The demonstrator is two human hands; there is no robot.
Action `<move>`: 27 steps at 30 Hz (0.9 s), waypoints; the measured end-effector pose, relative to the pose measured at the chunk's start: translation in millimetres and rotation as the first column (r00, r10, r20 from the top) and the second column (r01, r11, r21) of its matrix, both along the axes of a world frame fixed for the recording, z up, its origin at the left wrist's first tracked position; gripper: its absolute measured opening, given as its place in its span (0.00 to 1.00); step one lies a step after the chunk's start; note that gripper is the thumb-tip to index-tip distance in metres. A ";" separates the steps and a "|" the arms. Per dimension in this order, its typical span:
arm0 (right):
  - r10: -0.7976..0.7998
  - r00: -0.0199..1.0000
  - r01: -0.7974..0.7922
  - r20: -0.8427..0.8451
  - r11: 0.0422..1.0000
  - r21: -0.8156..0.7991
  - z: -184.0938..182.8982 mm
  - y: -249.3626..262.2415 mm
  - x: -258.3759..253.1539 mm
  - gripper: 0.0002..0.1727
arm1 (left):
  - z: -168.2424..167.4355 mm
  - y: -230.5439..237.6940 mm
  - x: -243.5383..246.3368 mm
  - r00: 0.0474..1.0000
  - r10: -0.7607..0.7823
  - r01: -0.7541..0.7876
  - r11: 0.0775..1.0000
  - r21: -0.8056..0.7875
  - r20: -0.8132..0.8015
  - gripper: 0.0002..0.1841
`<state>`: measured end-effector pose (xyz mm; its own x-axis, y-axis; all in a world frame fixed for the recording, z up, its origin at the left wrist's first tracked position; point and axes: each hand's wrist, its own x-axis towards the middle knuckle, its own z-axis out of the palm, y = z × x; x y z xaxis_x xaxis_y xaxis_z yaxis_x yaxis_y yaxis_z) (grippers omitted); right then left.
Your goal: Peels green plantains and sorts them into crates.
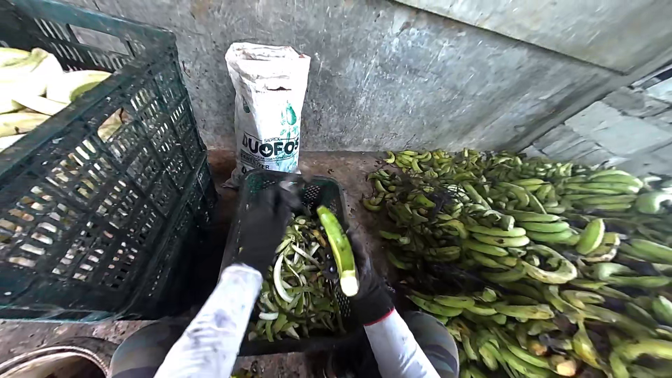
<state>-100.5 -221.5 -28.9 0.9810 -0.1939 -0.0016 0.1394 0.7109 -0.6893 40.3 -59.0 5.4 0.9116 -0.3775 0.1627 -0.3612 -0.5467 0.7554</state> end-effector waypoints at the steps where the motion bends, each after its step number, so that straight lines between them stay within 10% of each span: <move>1: -0.015 1.000 0.014 -0.019 1.000 -0.028 -2.0 0.7 -5.0 0.24 | 1.2 8.0 12.9 0.998 0.037 -0.041 0.996 -0.079 -0.048 0.22; 6: -0.022 0.997 0.015 0.079 0.996 0.093 -2.9 -28.6 -0.3 0.19 | 15.3 22.7 -10.6 0.963 -0.222 0.217 0.975 -0.050 -0.153 0.23; 12: -0.388 0.909 0.416 0.152 0.854 -0.312 21.3 -46.9 19.6 0.16 | 25.2 14.0 -78.6 0.797 -0.479 0.462 0.876 -0.140 -0.368 0.26; 19: -0.736 0.622 0.714 0.266 0.396 -0.577 44.3 -29.3 28.8 0.32 | 34.9 14.1 -92.8 0.875 -0.416 0.430 0.903 0.002 -0.248 0.33; 22: -0.649 0.739 0.618 0.179 0.549 -0.563 43.6 -24.9 27.3 0.30 | 32.5 14.9 -81.9 0.880 -0.427 0.442 0.897 0.026 -0.209 0.33; 25: -0.220 0.974 0.225 0.053 0.911 -0.345 22.4 -19.3 20.7 0.17 | 21.5 15.5 -56.7 0.932 -0.355 0.361 0.928 0.093 -0.075 0.28; 27: 0.052 0.998 -0.037 0.033 0.930 -0.365 11.7 -11.4 16.6 0.19 | 5.7 18.3 -31.5 0.970 -0.244 0.242 0.965 0.099 0.011 0.26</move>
<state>-83.9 -232.8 -17.2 0.9864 -0.1295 0.1016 0.1473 0.4184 -0.8962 8.8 -40.7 11.1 0.7870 -0.6020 0.1348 -0.5088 -0.5099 0.6936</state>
